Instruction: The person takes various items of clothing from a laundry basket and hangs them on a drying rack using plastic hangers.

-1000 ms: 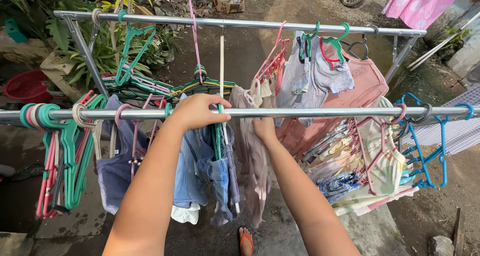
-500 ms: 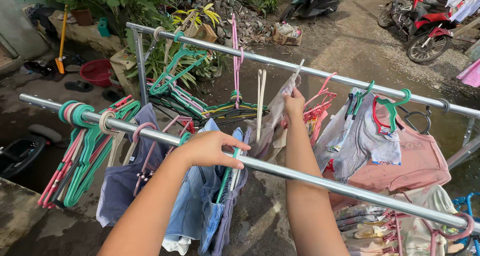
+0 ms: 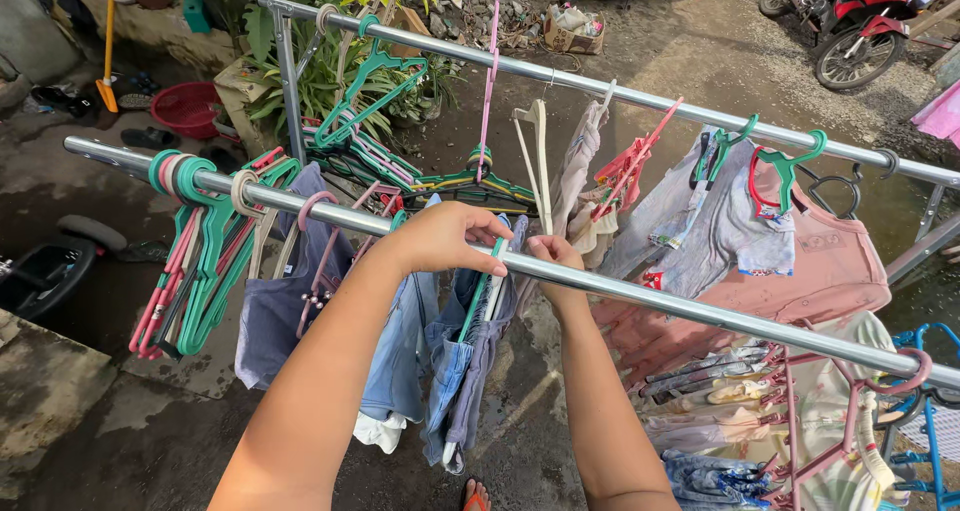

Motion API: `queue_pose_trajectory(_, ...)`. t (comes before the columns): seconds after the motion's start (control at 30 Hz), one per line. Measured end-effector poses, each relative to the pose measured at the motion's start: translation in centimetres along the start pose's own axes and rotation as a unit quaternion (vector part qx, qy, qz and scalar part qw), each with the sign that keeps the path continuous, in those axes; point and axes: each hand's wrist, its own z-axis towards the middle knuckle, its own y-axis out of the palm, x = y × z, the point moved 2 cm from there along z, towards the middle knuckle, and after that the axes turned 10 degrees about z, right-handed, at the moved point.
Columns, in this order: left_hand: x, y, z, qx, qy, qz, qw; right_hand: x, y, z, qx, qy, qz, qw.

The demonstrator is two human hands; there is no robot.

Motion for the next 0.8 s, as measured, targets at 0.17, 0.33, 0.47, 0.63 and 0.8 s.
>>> queue_pose_trajectory(0.17,0.8,0.3,-2.0,0.098,0.009,0.104,0.99,-2.7,4.5,-13.1,0.006,0.003,0.008,1.0)
queue_pose_trajectory(0.33,-0.3,-0.6,-3.8,0.16,0.044,0.134,0.977,-5.8,7.3,-17.4,0.012,-0.043,-0.027,0.999)
queue_pose_trajectory(0.47,-1.8,-1.7,-5.4,0.155,0.036,0.206,0.965,-10.0,6.5,-19.5,0.136,-0.05,-0.056,0.988)
queue_pose_trajectory(0.63,-4.5,-5.0,-8.1,0.251,0.107,0.34,0.9,-10.0,5.1,-23.6,0.063,-0.048,0.02,0.997)
queue_pose_trajectory(0.8,-6.6,-7.6,-9.8,0.144,-0.056,0.201,0.967,-3.0,4.3,-25.4,0.03,0.046,0.072,0.996)
